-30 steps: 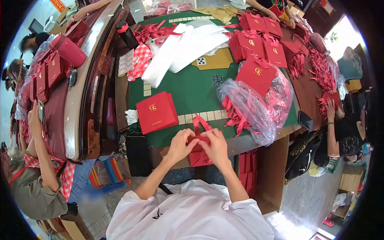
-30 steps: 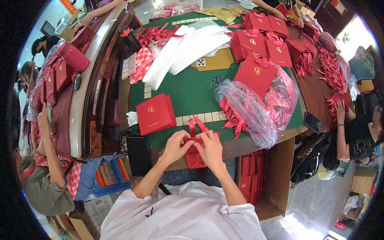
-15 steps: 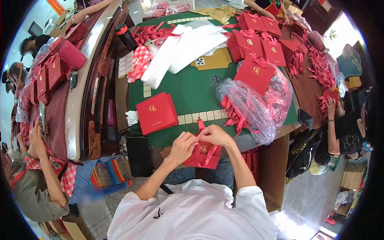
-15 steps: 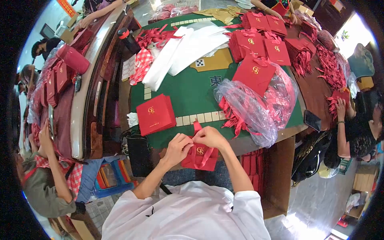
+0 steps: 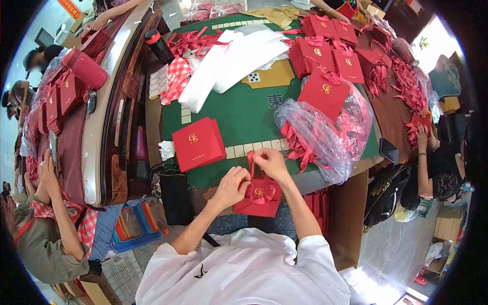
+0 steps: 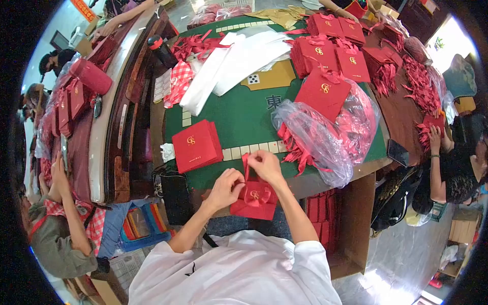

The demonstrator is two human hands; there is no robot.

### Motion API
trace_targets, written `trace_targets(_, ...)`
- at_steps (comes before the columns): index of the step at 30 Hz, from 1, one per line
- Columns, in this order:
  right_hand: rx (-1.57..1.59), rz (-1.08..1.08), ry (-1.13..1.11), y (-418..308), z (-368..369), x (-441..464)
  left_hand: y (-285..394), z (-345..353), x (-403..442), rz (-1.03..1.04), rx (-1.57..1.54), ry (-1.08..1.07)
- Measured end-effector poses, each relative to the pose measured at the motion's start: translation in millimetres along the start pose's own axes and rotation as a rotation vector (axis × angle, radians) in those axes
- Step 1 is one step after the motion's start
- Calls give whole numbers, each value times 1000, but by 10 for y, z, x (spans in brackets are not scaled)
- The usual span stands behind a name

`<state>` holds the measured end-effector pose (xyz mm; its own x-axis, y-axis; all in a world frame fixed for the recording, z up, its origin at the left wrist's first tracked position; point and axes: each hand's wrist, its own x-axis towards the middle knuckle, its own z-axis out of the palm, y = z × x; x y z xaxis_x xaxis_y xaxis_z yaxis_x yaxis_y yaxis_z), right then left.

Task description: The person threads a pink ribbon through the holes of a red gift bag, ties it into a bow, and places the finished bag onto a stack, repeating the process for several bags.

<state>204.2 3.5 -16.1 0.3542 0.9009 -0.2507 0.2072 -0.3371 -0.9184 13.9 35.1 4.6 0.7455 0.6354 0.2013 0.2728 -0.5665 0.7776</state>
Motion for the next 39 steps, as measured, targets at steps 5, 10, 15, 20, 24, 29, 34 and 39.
trace_targets(5, -133, -122, 81, 39, -149, 2, -50, 70, -34, -132, -130, 106)
trace_targets(10, -312, -195, 335, -153, -368, -177, 21, 30, 74, -198, -26, 195)
trace_targets(15, -554, -7, 70, -124, -237, -340, -32, 197, 254, -149, 16, 200)
trace_targets(20, -613, -78, 90, 119, -62, -316, -119, 356, 330, -213, 153, 156)
trace_targets(24, -391, -65, 150, 152, -96, -335, -97, 353, 365, -268, 141, 146)
trace_targets(29, -127, -39, 141, 327, -189, -298, -135, 388, 365, -292, 142, 143)
trace_targets(34, 131, 11, 41, 272, -181, -299, -42, 447, 342, -317, -3, 253)
trace_targets(39, 268, -14, 32, 291, -137, -265, -56, 426, 338, -314, -53, 271)
